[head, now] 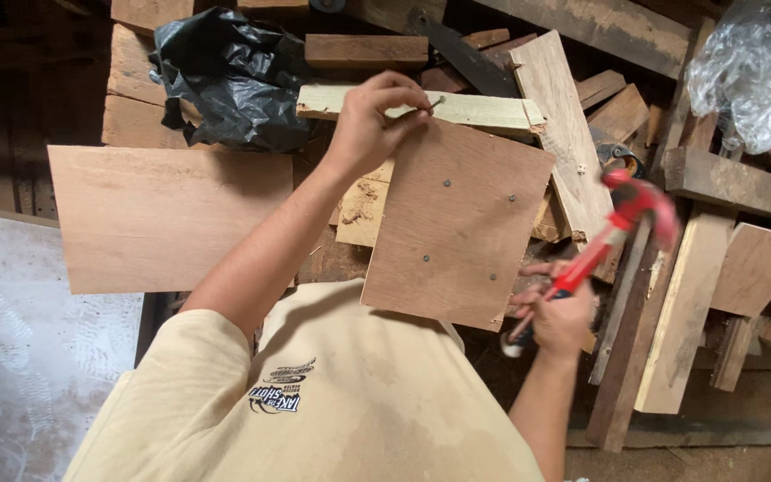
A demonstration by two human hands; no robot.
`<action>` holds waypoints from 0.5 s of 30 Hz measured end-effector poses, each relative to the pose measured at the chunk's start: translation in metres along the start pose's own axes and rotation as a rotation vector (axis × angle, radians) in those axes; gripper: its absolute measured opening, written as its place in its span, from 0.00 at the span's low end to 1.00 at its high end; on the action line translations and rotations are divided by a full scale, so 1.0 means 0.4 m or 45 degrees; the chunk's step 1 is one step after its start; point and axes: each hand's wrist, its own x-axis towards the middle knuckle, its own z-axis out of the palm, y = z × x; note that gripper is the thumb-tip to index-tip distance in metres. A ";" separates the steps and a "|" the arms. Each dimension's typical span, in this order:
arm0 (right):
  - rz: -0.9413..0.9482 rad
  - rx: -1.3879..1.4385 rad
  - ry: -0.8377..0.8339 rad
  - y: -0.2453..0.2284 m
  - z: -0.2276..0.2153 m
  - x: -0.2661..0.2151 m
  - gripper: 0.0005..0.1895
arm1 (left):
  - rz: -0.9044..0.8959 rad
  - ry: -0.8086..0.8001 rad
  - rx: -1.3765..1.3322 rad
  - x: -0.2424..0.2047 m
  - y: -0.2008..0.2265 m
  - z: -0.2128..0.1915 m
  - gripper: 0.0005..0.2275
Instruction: The person assembles a small wooden box by aligning and hammering nails into wooden panels. They repeatedly position pieces, insert nails, and strike them with a hammer to secure the structure.
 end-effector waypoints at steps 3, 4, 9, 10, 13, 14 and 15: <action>-0.301 0.177 -0.111 -0.061 -0.010 0.006 0.11 | -0.195 -0.042 -0.043 -0.011 0.000 0.006 0.06; -0.359 0.167 -0.131 -0.079 -0.011 0.005 0.13 | -0.290 -0.062 -0.062 -0.013 -0.001 0.006 0.06; -0.567 -0.016 -0.159 -0.157 0.013 0.004 0.14 | -0.312 -0.033 -0.217 -0.010 -0.011 0.003 0.07; -0.583 -0.150 -0.139 -0.172 0.021 0.001 0.14 | -0.319 -0.023 -0.228 -0.014 -0.012 0.007 0.07; -0.629 -0.465 -0.116 -0.217 0.062 -0.002 0.18 | -0.322 0.009 -0.221 -0.018 -0.017 0.013 0.07; -0.645 -0.515 -0.132 -0.231 0.081 -0.002 0.20 | -0.329 0.007 -0.184 -0.020 -0.018 0.016 0.07; -0.661 -0.565 -0.147 -0.246 0.102 -0.004 0.22 | -0.336 0.005 -0.148 -0.021 -0.019 0.017 0.07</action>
